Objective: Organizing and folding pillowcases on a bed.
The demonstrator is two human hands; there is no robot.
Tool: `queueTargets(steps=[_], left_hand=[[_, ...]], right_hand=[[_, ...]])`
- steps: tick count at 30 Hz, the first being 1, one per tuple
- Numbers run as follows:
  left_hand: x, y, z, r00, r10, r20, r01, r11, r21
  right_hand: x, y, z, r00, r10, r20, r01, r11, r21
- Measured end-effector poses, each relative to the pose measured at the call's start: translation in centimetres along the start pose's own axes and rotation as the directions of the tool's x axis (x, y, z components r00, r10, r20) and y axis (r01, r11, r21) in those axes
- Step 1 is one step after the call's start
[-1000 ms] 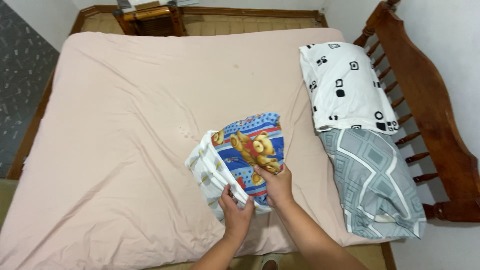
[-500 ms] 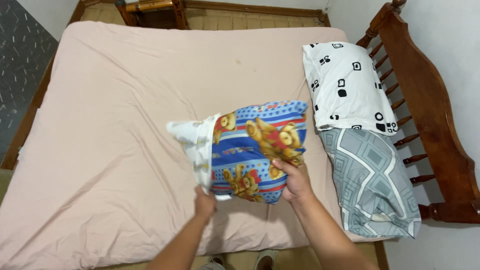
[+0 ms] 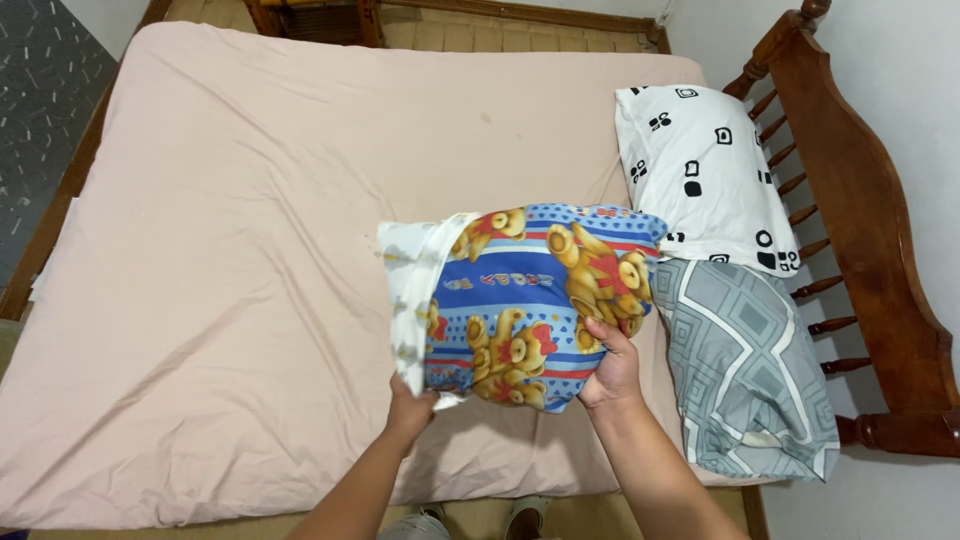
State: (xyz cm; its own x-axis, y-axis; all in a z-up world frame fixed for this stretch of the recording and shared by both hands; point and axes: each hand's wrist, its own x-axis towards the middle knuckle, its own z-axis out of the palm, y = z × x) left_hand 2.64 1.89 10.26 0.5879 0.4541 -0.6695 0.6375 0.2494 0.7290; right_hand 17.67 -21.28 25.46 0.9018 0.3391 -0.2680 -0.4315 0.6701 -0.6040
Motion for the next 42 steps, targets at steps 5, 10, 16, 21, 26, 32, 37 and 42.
queueTargets(steps=[5,10,16,21,26,32,37,42], left_hand=[[7.9,-7.8,-1.4,0.961,0.039,0.272,0.196,0.596,-0.778],[7.2,-3.8,-6.2,0.980,0.176,0.091,-0.030,0.585,-0.811],[5.6,-1.9,-12.7,0.960,0.105,0.260,0.099,0.741,-0.664],[5.0,-3.7,-14.2,0.991,0.070,0.113,0.031,0.702,-0.711],[6.7,-5.0,-13.1,0.997,0.060,0.043,-0.005,0.638,-0.770],[7.9,-2.7,-12.9,0.977,-0.073,0.199,0.206,0.542,-0.815],[10.6,-1.7,-15.6,0.984,-0.133,-0.117,-0.018,0.580,-0.815],[10.2,2.8,-19.3,0.899,0.046,-0.436,-0.385,0.559,-0.734]], right_hand=[[0.6,-0.1,-0.9,0.983,0.154,0.096,-0.155,0.988,0.005],[2.2,0.0,-2.7,0.968,0.245,-0.047,-0.248,0.965,-0.085],[2.7,1.0,-5.6,0.888,0.373,-0.269,-0.431,0.878,-0.208],[1.5,2.1,-8.0,0.869,0.485,-0.100,-0.495,0.860,-0.126],[1.9,1.1,-9.3,0.827,0.558,0.063,-0.550,0.828,-0.109],[2.7,-0.7,-11.1,0.801,0.572,0.179,-0.546,0.819,-0.174],[3.0,-1.9,-12.4,0.813,0.545,0.205,-0.513,0.837,-0.192],[3.3,-3.0,-14.8,0.811,0.567,0.145,-0.532,0.818,-0.221]])
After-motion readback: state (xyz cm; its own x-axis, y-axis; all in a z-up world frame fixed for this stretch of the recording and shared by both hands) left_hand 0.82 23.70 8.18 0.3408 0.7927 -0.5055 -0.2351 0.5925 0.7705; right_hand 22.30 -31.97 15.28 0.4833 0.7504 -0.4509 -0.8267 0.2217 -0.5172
